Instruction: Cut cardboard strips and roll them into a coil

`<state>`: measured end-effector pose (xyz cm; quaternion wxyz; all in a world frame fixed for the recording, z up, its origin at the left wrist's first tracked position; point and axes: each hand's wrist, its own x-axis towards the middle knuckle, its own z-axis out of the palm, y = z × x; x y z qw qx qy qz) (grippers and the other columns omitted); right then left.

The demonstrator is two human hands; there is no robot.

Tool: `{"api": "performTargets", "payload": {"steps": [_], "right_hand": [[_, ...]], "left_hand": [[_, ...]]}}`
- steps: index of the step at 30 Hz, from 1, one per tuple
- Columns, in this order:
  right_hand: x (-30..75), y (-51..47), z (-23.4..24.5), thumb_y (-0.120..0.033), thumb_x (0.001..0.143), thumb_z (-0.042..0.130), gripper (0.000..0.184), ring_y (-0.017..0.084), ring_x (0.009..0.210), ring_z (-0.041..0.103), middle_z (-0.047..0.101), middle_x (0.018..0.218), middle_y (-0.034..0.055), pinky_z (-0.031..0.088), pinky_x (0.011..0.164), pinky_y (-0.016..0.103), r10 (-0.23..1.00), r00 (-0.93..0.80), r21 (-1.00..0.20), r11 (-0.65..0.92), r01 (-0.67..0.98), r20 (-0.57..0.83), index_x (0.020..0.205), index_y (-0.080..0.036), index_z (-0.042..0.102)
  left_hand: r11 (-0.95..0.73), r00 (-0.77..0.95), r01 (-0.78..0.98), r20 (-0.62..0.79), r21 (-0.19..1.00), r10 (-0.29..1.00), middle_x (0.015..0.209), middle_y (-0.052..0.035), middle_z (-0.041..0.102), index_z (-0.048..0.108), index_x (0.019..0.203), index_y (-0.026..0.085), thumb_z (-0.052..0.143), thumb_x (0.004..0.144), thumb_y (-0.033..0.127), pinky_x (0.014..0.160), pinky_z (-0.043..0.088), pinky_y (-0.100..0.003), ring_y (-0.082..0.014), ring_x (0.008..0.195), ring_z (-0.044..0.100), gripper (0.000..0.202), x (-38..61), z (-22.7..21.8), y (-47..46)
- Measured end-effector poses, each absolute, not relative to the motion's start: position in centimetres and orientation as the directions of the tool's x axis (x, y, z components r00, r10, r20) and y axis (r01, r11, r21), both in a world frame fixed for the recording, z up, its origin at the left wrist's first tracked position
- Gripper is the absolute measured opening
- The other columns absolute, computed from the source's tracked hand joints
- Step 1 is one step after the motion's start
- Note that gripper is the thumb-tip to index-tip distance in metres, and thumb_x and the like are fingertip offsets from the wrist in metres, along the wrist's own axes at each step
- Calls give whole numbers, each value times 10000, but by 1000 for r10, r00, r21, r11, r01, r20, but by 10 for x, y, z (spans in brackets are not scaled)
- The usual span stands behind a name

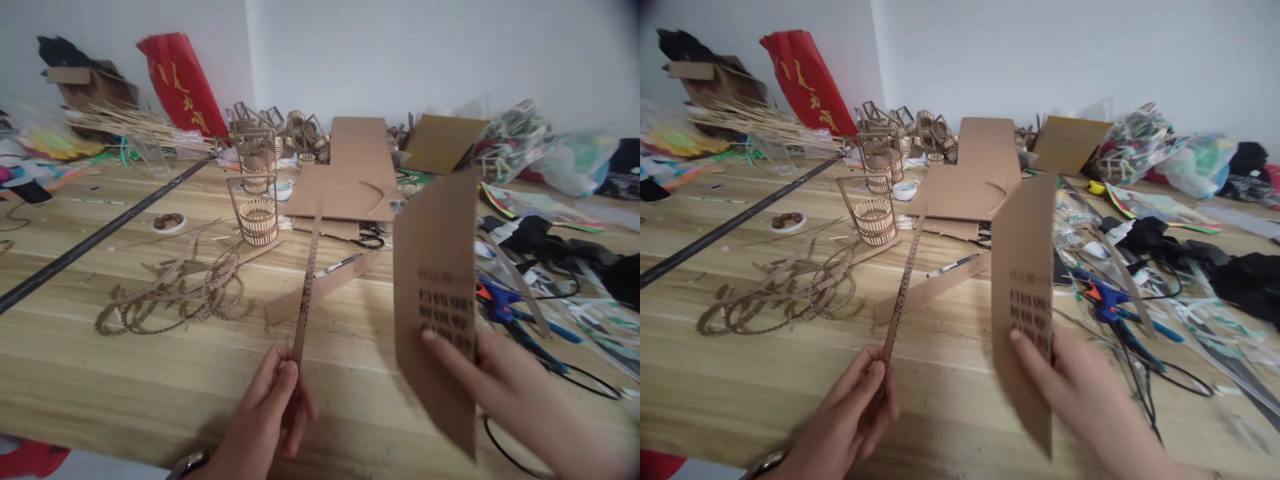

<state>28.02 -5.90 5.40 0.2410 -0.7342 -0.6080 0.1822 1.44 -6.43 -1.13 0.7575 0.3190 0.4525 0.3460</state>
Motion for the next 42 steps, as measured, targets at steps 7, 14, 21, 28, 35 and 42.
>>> {"api": "performTargets", "payload": {"steps": [7, 14, 21, 28, 35, 42], "right_hand": [[265, 28, 101, -438, 929, 553, 686, 443, 1038, 625, 590, 1241, 297, 512, 783, 517, 868, -47, 154, -34, 988, 495, 1461, -33, 398], [227, -43, 13, -384, 948, 530, 251, 198, 732, 685, 718, 828, 54, 550, 642, 310, 934, -166, -617, 336, 711, 317, 1074, -219, 670], [229, -36, -7, -600, 867, 591, 419, 140, 491, 589, 508, 611, -55, 516, 500, 284, 988, -89, -992, -120, 49, -124, 708, -225, 497], [237, -39, -12, -575, 885, 595, 357, 152, 547, 625, 586, 650, -33, 541, 549, 294, 990, -114, -997, -83, 7, -83, 861, -219, 576], [230, -51, -14, -307, 936, 559, 169, 156, 646, 630, 670, 711, 15, 509, 576, 259, 951, 8, -807, 259, 531, 311, 811, -244, 653], [223, -56, -20, -138, 896, 590, 144, 130, 666, 639, 681, 818, 9, 542, 605, 240, 884, -119, -675, 426, 602, 452, 979, -244, 639]], "left_hand": [[568, 336, -329, -469, 754, 817, 627, 68, 471, 583, 1046, 203, 668, 716, 753, 465, 193, -218, -58, 472, 322, 647, 21, -11, -62], [659, 460, -307, -500, 686, 734, 691, 33, 494, 606, 843, 168, 697, 736, 572, 509, 232, -234, -70, 528, 358, 428, 45, -5, -37], [661, 707, -196, -362, 724, 607, 697, -17, 565, 594, 667, 171, 681, 741, 424, 609, 348, -274, -124, 636, 482, 278, 71, -8, -16], [704, 759, -148, -376, 694, 531, 745, -26, 617, 709, 797, 126, 860, 650, 480, 620, 348, -247, -104, 638, 489, 412, 61, -8, -3], [620, 560, -349, -374, 703, 739, 805, -32, 654, 745, 900, 139, 906, 612, 445, 735, 452, -279, -146, 756, 577, 451, 62, -14, 5], [635, 529, -377, -407, 674, 745, 785, -6, 641, 728, 918, 143, 906, 625, 419, 730, 480, -280, -132, 735, 584, 440, 60, -19, 4]]}}
